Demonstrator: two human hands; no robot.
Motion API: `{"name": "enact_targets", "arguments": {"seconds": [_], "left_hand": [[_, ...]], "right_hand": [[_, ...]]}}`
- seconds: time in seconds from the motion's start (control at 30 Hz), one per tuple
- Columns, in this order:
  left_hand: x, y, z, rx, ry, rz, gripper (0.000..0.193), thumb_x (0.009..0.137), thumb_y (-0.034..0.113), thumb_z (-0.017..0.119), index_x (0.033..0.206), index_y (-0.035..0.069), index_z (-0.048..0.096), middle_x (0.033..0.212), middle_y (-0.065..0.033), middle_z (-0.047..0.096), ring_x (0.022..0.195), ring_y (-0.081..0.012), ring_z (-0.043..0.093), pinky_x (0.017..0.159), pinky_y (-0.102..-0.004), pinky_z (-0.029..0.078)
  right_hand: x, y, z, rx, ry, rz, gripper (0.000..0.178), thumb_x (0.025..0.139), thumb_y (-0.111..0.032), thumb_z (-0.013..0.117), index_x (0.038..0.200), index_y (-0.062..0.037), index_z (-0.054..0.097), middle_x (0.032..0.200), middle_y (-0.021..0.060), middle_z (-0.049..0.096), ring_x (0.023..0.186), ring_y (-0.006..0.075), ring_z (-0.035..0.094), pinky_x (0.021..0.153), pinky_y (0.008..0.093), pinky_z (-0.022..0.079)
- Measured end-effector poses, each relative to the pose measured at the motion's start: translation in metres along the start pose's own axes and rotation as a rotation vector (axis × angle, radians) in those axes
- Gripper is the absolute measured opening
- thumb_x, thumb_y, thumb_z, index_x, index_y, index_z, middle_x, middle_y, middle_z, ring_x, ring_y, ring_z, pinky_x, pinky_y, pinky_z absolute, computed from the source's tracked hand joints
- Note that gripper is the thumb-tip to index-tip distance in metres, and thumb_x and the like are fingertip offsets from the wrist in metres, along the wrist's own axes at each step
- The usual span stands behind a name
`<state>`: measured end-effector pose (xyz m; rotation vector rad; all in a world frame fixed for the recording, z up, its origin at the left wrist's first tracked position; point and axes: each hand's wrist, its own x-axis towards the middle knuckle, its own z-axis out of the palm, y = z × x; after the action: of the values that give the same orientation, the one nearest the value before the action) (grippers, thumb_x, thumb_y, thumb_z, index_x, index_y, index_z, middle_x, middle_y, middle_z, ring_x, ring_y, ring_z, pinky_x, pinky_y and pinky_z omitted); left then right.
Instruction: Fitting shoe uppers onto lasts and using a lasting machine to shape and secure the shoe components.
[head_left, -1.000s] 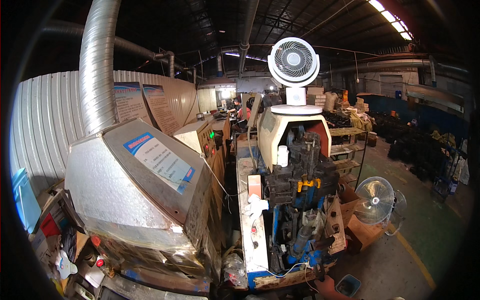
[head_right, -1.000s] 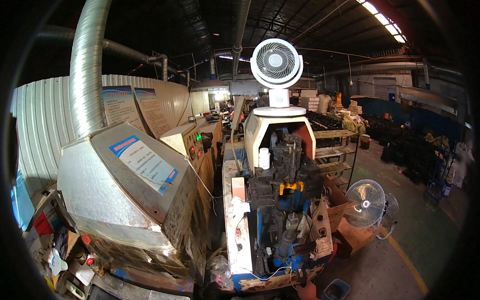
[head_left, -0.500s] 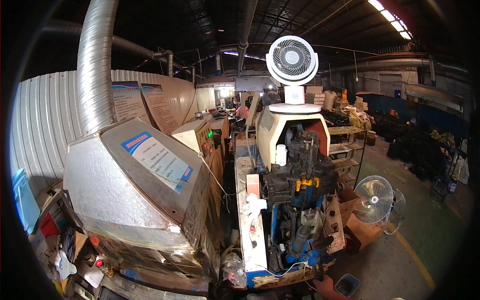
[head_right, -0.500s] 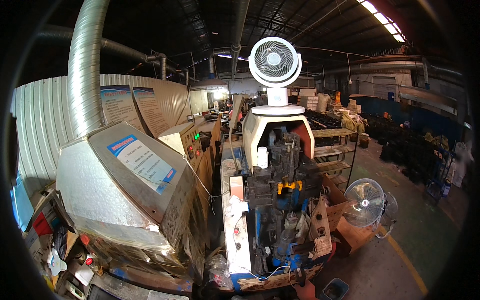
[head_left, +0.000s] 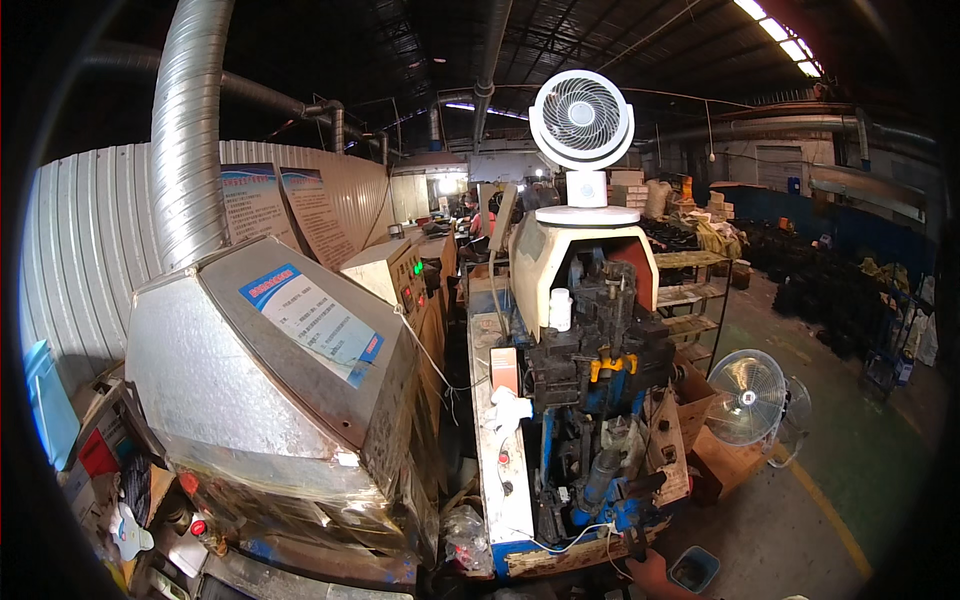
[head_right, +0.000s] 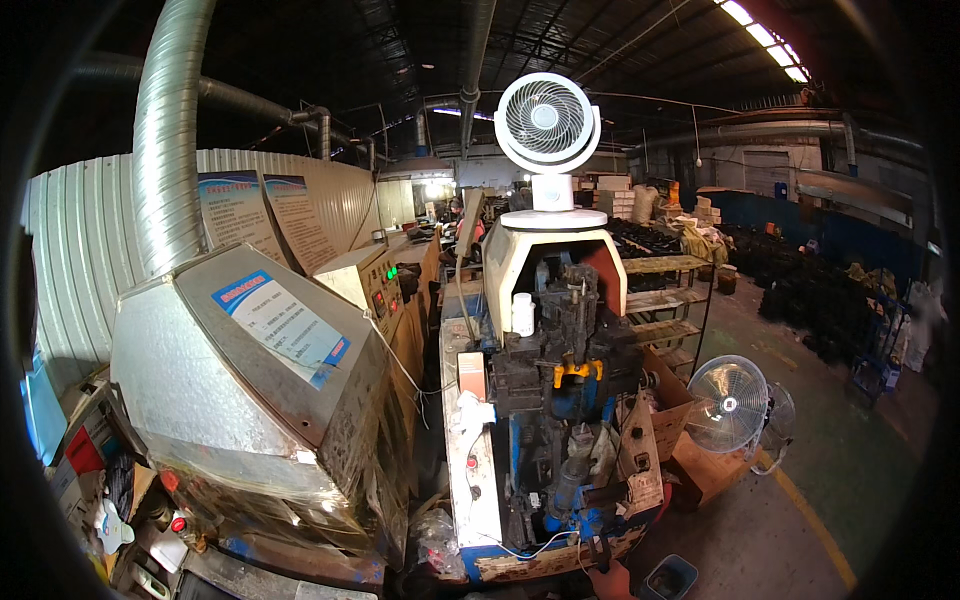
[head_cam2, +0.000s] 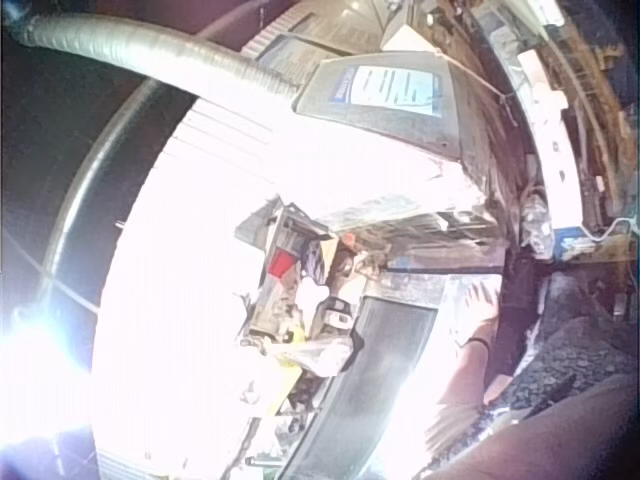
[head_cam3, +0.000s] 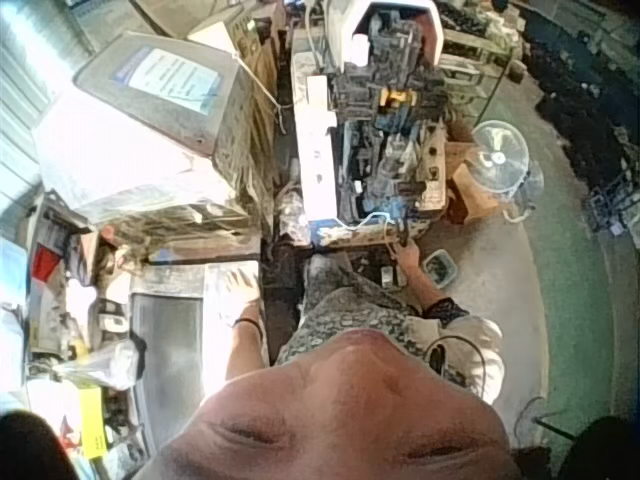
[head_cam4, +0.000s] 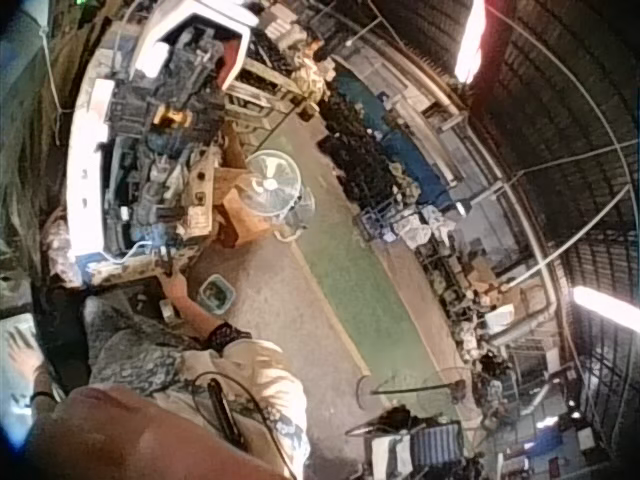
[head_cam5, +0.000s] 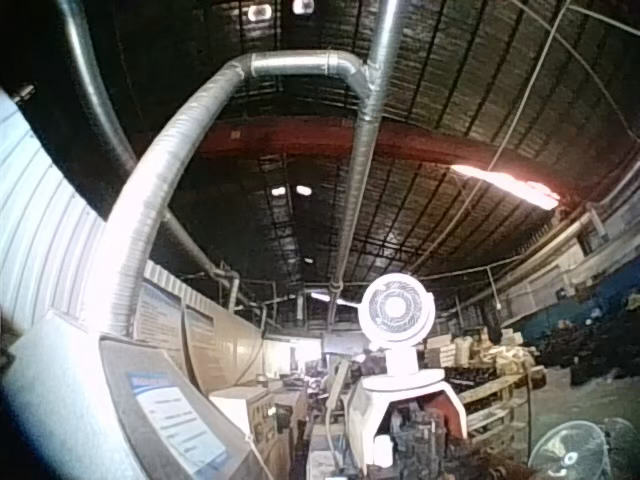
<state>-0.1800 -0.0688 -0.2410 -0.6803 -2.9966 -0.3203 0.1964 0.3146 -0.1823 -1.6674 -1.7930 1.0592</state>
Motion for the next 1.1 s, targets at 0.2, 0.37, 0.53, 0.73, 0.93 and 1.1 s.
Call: {"name": "enact_targets", "arguments": {"seconds": [0.2, 0.37, 0.53, 0.73, 0.93, 1.1], "left_hand": [[-0.002, -0.001, 0.0, 0.021, -0.021, 0.0, 0.076, 0.094, 0.056, 0.042, 0.149, 0.004, 0.036, 0.153, -0.0269, 0.032, 0.143, -0.045, 0.024, 0.118, -0.0549, 0.017], [-0.001, -0.002, 0.0, 0.039, -0.036, -0.005, 0.078, 0.094, 0.057, 0.041, 0.15, 0.004, 0.035, 0.153, -0.0271, 0.031, 0.143, -0.0452, 0.024, 0.118, -0.0548, 0.017], [-0.002, 0.0, 0.002, 0.0, 0.007, -0.004, 0.074, 0.094, 0.054, 0.043, 0.148, 0.004, 0.037, 0.152, -0.0267, 0.033, 0.143, -0.0446, 0.025, 0.117, -0.0553, 0.017], [-0.003, 0.004, -0.001, -0.041, 0.046, -0.007, 0.071, 0.094, 0.05, 0.045, 0.146, 0.003, 0.04, 0.151, -0.0263, 0.035, 0.142, -0.044, 0.026, 0.117, -0.0558, 0.017], [-0.006, 0.002, 0.003, -0.07, 0.091, 0.017, 0.069, 0.094, 0.048, 0.047, 0.144, 0.001, 0.043, 0.149, -0.0284, 0.036, 0.14, -0.0462, 0.028, 0.117, -0.0563, 0.019], [-0.008, 0.003, 0.002, -0.103, 0.108, 0.013, 0.068, 0.094, 0.047, 0.049, 0.143, 0.0, 0.044, 0.148, -0.0306, 0.036, 0.139, -0.0482, 0.028, 0.116, -0.0568, 0.02]], "right_hand": [[0.003, 0.002, 0.0, 0.029, -0.021, 0.021, 0.034, 0.076, -0.027, 0.074, 0.092, 0.0023, 0.066, 0.075, 0.0162, 0.066, 0.073, 0.0283, 0.068, 0.068, 0.0432, 0.051], [-0.002, -0.014, -0.005, 0.045, -0.06, 0.086, 0.033, 0.078, -0.026, 0.073, 0.093, 0.0027, 0.065, 0.076, 0.0152, 0.067, 0.073, 0.0272, 0.068, 0.067, 0.0425, 0.051], [-0.005, -0.014, -0.006, 0.044, -0.066, 0.095, 0.033, 0.079, -0.026, 0.073, 0.093, 0.0033, 0.065, 0.075, 0.0145, 0.067, 0.072, 0.0266, 0.068, 0.066, 0.0423, 0.051], [-0.002, -0.007, 0.0, 0.033, 0.003, 0.025, 0.034, 0.076, -0.025, 0.074, 0.091, 0.0039, 0.066, 0.072, 0.0169, 0.066, 0.072, 0.0289, 0.068, 0.067, 0.043, 0.051], [0.001, 0.005, 0.003, 0.038, 0.041, -0.008, 0.037, 0.073, -0.027, 0.075, 0.089, 0.0041, 0.066, 0.075, 0.0194, 0.067, 0.075, 0.0322, 0.069, 0.068, 0.0437, 0.051], [-0.002, -0.001, 0.002, 0.081, 0.048, -0.045, 0.035, 0.073, -0.026, 0.075, 0.091, 0.0032, 0.066, 0.077, 0.0184, 0.067, 0.075, 0.0302, 0.068, 0.069, 0.0422, 0.051]]}}
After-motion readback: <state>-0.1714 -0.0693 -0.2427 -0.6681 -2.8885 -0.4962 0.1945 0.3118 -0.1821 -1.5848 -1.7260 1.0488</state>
